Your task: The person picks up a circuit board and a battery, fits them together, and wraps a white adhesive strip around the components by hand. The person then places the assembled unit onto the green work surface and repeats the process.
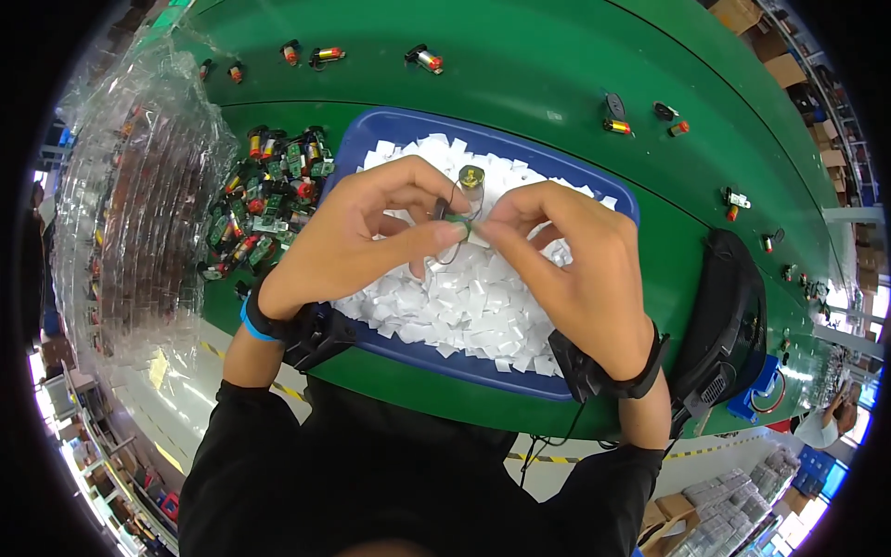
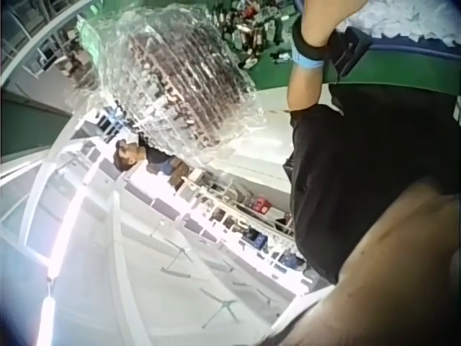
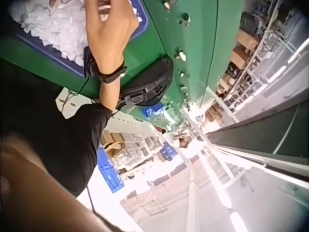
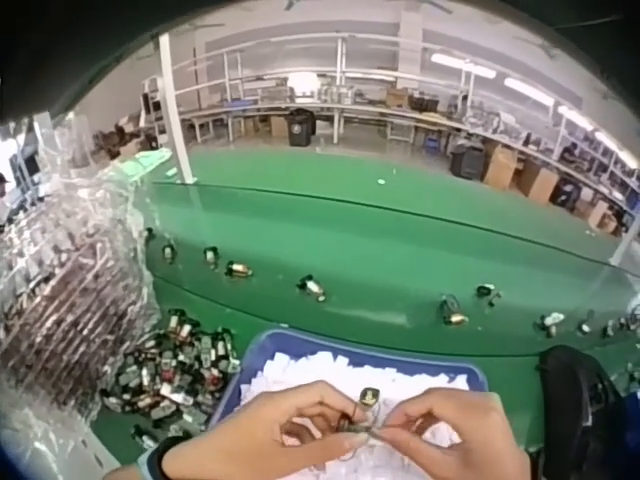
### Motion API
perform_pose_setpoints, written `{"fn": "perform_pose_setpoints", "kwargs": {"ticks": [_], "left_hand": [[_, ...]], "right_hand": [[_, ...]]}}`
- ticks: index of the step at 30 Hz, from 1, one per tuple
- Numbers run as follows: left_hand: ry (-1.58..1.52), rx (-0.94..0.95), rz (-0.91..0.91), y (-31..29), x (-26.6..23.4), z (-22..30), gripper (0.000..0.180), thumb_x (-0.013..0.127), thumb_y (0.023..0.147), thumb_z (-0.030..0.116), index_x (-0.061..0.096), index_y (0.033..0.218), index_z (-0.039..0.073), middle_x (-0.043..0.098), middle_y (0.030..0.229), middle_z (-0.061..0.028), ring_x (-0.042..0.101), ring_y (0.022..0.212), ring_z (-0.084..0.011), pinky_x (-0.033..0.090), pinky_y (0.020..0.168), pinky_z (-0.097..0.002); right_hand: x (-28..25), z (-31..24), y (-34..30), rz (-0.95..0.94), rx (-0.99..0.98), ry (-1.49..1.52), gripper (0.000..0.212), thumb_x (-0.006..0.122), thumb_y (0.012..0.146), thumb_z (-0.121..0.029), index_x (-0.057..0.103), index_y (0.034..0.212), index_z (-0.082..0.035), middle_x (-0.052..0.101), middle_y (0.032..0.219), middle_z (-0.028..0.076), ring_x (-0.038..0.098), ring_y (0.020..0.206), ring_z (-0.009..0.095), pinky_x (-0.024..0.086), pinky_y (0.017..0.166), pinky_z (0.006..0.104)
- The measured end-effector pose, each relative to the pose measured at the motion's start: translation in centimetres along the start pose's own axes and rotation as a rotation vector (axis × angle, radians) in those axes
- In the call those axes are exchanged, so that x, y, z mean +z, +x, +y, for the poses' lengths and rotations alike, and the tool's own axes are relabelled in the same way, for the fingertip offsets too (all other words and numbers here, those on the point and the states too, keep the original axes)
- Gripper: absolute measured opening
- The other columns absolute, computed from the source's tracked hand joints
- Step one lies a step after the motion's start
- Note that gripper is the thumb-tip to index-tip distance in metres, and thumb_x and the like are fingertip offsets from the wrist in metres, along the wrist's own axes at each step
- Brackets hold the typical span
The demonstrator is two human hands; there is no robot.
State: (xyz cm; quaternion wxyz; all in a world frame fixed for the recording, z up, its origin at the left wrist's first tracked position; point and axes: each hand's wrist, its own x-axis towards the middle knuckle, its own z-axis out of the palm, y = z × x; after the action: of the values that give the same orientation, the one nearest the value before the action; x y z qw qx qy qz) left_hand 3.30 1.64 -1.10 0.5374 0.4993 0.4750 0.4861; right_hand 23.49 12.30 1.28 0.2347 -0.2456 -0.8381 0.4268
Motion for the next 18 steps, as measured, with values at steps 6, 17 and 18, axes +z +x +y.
{"fn": "perform_pose_setpoints", "kwargs": {"ticks": [6, 17, 18], "left_hand": [[0.192, -0.085, 0.126, -0.1, 0.7, 0.0, 0.016, 0.057, 0.100, 0.012, 0.056, 0.111, 0.000, 0.063, 0.107, -0.0071, 0.060, 0.088, -0.0095, 0.051, 0.065, -0.0246], [0.097, 0.109, 0.120, 0.0, 1.2, -0.8, 0.009, 0.050, 0.100, 0.007, 0.053, 0.107, 0.002, 0.058, 0.094, -0.0029, 0.049, 0.081, -0.0060, 0.040, 0.066, -0.0235], [0.067, 0.149, 0.128, 0.1, 1.4, -1.1, 0.007, 0.051, 0.099, 0.006, 0.052, 0.105, 0.002, 0.053, 0.083, -0.0007, 0.044, 0.071, -0.0053, 0.035, 0.060, -0.0241]], "right_hand": [[-0.1, -0.1, 0.3, 0.010, -0.254, -0.279, 0.012, 0.067, 0.088, 0.002, 0.064, 0.099, 0.002, 0.069, 0.092, 0.008, 0.066, 0.085, 0.015, 0.053, 0.070, 0.0279], [0.1, 0.7, 0.4, -0.023, 0.083, 0.189, 0.027, 0.063, 0.092, 0.001, 0.064, 0.119, 0.001, 0.069, 0.101, 0.008, 0.066, 0.090, 0.015, 0.054, 0.077, 0.0278], [0.2, 0.6, 0.4, -0.031, 0.061, 0.325, 0.029, 0.064, 0.092, 0.000, 0.063, 0.121, 0.000, 0.069, 0.101, 0.008, 0.067, 0.089, 0.015, 0.054, 0.078, 0.0280]]}}
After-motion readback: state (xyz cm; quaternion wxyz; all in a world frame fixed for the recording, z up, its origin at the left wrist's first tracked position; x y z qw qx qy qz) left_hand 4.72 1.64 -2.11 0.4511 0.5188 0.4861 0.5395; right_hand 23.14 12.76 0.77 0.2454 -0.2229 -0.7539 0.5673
